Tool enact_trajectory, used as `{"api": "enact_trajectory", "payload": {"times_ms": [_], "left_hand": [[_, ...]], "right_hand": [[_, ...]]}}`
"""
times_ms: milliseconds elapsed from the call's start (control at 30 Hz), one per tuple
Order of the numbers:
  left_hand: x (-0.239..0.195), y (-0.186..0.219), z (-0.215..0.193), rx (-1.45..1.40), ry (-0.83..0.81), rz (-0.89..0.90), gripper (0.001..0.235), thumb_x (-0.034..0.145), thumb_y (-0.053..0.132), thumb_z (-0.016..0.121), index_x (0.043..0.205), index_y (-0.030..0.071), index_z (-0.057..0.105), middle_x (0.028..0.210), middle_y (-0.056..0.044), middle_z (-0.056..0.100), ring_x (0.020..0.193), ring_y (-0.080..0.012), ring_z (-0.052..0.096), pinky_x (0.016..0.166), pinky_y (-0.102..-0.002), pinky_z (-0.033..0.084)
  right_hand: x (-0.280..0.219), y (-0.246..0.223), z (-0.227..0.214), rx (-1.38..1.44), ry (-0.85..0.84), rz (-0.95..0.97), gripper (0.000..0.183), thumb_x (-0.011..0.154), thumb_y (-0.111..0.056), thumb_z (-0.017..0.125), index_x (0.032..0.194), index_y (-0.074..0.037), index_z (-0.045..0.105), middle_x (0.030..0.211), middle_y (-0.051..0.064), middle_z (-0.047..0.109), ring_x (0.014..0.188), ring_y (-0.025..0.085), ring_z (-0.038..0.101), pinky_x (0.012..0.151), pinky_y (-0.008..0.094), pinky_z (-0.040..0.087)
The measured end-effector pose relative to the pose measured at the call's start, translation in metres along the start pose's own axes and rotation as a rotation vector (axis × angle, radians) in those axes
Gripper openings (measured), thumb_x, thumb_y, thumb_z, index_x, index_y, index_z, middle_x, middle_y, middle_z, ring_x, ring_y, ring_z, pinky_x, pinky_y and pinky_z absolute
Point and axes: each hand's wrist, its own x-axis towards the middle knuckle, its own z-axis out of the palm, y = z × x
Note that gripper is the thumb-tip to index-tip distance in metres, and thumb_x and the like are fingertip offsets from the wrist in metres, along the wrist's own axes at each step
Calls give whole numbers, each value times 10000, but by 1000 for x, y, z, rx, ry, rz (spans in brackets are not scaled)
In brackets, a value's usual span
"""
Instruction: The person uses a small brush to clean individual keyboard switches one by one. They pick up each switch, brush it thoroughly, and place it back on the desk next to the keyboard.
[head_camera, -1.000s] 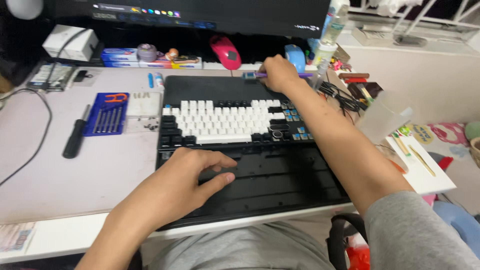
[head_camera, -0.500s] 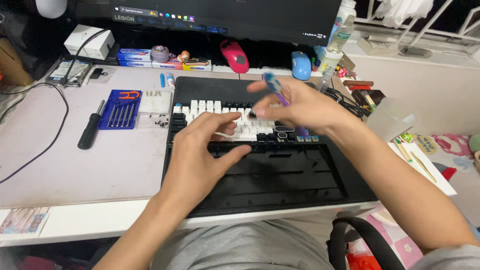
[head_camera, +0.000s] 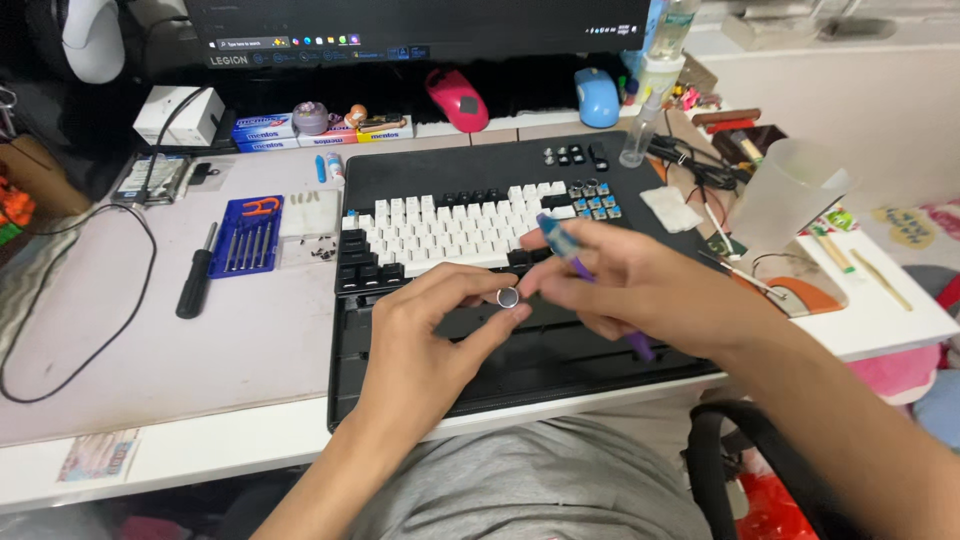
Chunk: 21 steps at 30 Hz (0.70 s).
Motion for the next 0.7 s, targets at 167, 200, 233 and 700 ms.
{"api": "enact_trajectory", "payload": {"times_ms": [167, 200, 233, 700], "left_hand": [[-1, -11, 2, -33, -31, -263, 192, 820, 167, 862, 1006, 152, 816, 810, 43, 747, 739, -50, 670, 760, -190, 555], [-1, -12, 3, -79, -40, -325, 200, 807, 172, 876, 997, 143, 822, 812, 36, 748, 733, -46, 690, 756, -173, 578], [-2, -12, 4, -79, -46, -330, 200, 807, 172, 876, 997, 143, 822, 812, 36, 748, 733, -46, 690, 756, -173, 578], [-6, -12, 10, -186, -131, -306, 240, 813, 124, 858, 1047, 91, 820, 959, -19, 802, 785, -64, 704, 770, -184, 588]], "right_hand": [[-5, 28, -5, -451, 181, -508, 339, 1023, -277, 500, 1231, -80, 680, 1083, 23, 711, 791, 124, 579, 706, 247, 467], [-6, 34, -2, -585, 303, -679, 278, 1042, -214, 529, 1108, -46, 741, 1012, 55, 680, 896, 144, 628, 754, 256, 451], [-4, 39, 1, -580, 304, -673, 278, 1042, -214, 529, 1108, -46, 741, 1012, 55, 680, 896, 144, 628, 754, 256, 451], [3, 56, 18, -721, 426, -965, 84, 950, -120, 730, 919, -57, 683, 866, 48, 670, 809, 195, 623, 787, 318, 467]]}}
